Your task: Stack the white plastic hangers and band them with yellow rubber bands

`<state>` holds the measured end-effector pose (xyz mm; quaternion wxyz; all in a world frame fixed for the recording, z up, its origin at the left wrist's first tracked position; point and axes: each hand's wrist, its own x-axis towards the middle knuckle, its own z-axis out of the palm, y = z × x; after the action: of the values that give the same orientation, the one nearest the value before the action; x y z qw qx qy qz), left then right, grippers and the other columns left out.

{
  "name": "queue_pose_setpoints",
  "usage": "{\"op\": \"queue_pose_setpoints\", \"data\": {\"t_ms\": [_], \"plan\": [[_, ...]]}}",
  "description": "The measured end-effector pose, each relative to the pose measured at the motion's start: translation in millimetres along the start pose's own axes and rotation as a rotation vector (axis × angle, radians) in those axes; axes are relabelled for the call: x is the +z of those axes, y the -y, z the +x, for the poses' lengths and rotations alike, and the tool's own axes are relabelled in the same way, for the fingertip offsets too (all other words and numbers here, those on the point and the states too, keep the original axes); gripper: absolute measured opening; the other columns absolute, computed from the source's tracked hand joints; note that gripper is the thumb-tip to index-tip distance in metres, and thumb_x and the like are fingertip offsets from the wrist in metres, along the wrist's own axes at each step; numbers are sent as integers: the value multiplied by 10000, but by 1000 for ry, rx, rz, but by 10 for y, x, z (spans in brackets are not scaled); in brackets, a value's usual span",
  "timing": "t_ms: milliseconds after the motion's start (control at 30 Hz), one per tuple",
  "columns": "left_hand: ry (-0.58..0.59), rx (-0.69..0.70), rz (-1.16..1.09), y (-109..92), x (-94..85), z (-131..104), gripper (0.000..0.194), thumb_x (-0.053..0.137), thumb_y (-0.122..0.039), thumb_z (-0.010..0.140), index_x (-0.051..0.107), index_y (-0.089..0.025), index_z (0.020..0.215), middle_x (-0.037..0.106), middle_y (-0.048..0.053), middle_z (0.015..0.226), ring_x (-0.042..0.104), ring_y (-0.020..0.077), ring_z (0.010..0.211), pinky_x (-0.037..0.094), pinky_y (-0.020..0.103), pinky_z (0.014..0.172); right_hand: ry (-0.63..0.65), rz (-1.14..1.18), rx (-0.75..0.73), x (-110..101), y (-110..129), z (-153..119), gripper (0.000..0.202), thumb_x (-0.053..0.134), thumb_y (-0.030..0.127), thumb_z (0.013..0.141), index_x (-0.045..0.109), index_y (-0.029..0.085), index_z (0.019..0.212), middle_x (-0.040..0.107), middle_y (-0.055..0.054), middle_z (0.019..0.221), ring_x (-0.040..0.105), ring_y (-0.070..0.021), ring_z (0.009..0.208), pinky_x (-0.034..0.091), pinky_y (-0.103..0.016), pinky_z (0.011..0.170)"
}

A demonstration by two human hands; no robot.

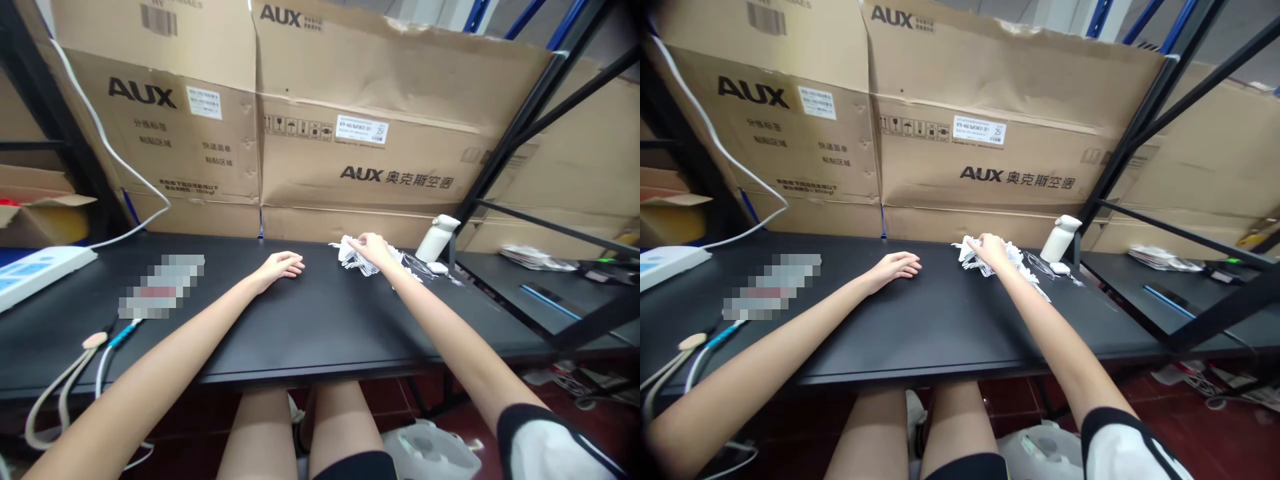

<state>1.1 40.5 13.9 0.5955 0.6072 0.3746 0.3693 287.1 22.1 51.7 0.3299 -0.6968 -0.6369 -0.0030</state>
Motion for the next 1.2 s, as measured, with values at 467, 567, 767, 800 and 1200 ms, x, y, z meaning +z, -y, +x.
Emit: {"op": "queue_pose_setpoints", "data": {"t_ms": [467, 567, 767, 800, 1200], "plan": [[39, 12, 65, 34, 1, 14, 437, 737, -471, 650, 640, -129, 905, 694, 106, 856, 648, 165, 755, 489, 316, 777, 100, -283, 122, -551, -1012, -1004, 687, 558, 618, 723, 528, 124, 1200, 576, -196, 1209, 562, -340, 1090, 465, -422, 850], [56, 24, 68, 55, -1, 12, 447, 738, -470, 651, 636, -129, 921, 694, 104, 857, 647, 165, 755, 489, 327, 782, 43, -267, 143, -494, -1036, -1193, 659, 576, 594, 704, 525, 143, 1182, 588, -186, 1172, 575, -339, 1058, 471, -434, 833], [65, 28, 109, 75, -5, 9, 449, 732, -492, 652, 639, -135, 908, 695, 104, 866, 646, 169, 766, 482, 333, 791, -6, 35, 245, -491, -747, -1528, 586, 667, 516, 625, 547, 249, 1133, 602, -144, 1146, 630, -297, 880, 503, -432, 791], [68, 28, 115, 71, -2, 5, 450, 732, -494, 652, 640, -135, 907, 695, 104, 866, 646, 169, 766, 481, 333, 791, 16, 123, 255, -477, -634, -1555, 573, 663, 507, 634, 542, 261, 1138, 608, -128, 1141, 635, -285, 842, 511, -437, 769], [338, -163, -197, -72, 102, -83, 677, 483, -728, 719, 662, -123, 963, 687, 153, 966, 651, 242, 828, 518, 349, 700, -38, 441, -465, 408, 893, -867, 696, 730, 335, 629, 464, 189, 1255, 503, -137, 1238, 468, -303, 1176, 374, -453, 1016]]}}
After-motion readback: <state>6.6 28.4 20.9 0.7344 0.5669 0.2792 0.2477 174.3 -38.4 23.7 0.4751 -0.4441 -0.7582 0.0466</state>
